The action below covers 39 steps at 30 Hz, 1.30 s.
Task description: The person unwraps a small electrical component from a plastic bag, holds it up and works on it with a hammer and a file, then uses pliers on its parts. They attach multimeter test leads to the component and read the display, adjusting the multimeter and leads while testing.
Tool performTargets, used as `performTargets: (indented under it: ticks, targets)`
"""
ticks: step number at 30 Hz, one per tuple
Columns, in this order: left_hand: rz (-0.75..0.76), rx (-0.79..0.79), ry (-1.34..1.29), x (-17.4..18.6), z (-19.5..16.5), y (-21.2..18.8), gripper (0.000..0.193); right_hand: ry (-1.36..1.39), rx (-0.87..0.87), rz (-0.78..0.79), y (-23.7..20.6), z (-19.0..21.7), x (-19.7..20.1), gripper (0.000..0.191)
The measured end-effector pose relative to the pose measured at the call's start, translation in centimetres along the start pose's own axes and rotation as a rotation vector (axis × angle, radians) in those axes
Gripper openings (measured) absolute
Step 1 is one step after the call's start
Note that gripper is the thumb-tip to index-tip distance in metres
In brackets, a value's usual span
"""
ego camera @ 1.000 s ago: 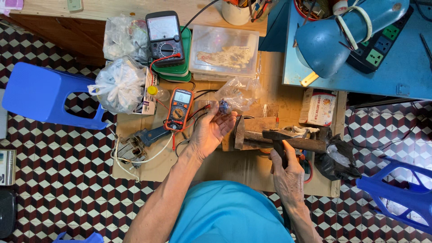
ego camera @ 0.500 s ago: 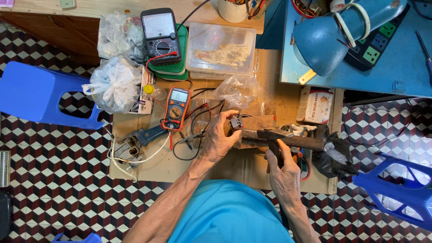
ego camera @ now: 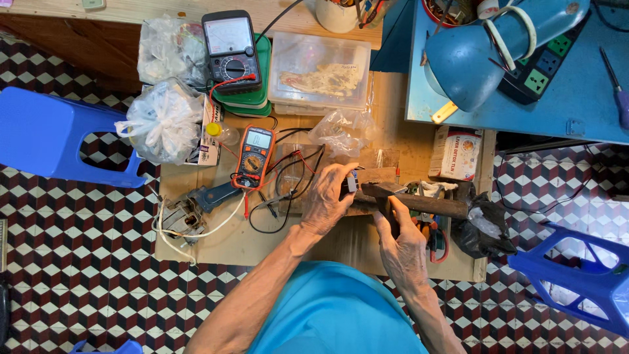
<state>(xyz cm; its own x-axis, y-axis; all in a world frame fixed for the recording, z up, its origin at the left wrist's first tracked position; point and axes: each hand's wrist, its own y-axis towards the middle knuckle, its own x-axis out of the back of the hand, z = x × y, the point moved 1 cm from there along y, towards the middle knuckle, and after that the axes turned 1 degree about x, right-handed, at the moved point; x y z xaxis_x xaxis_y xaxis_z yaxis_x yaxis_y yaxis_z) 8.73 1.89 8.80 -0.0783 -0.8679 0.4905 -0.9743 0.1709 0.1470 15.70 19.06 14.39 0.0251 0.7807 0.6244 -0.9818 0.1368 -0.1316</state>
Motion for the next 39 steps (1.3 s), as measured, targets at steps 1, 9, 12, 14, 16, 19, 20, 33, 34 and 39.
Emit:
performTargets:
  ticks: [1, 9, 12, 14, 16, 19, 20, 33, 34, 39]
  targets:
    - [0.007, 0.018, 0.003, 0.1, 0.2, -0.1, 0.06, 0.007, 0.005, -0.001, 0.0, 0.0, -0.1, 0.047]
    - [-0.073, -0.036, 0.063, 0.2, 0.7, -1.6, 0.041, 0.027, -0.143, 0.049, -0.2, -0.4, 0.2, 0.048]
    - [-0.077, -0.072, 0.118, 0.6, 0.5, -1.7, 0.042, 0.046, -0.09, 0.048, -0.3, -0.5, 0.2, 0.047]
    - [-0.079, -0.155, 0.176, 1.2, 0.3, -2.0, 0.042, 0.051, -0.073, 0.045, -0.4, -0.5, 0.1, 0.047]
    - [-0.089, -0.18, 0.232, 1.6, 0.1, -2.6, 0.039, 0.052, -0.109, 0.043, -0.4, -0.5, 0.1, 0.047]
    - [-0.105, -0.015, 0.13, 1.4, 0.0, -3.2, 0.036, 0.072, -0.146, 0.052, -0.3, -0.1, 0.3, 0.048]
    - [-0.111, 0.074, 0.064, 1.3, 0.0, -3.2, 0.035, 0.113, -0.209, 0.059, -0.2, 0.1, 0.4, 0.048]
    - [0.138, 0.963, -1.72, 1.1, -1.0, -3.1, 0.034, 0.545, -0.344, 0.132, 3.4, 2.6, 0.0, 0.054]
    - [0.153, 0.958, -1.712, 1.0, -1.2, -3.2, 0.034, 0.526, -0.331, 0.135, 3.5, 2.5, -0.2, 0.056]
    - [0.212, 0.912, -1.696, 1.7, -1.4, -3.1, 0.035, 0.73, -0.256, 0.187, 4.1, 1.8, -0.5, 0.049]
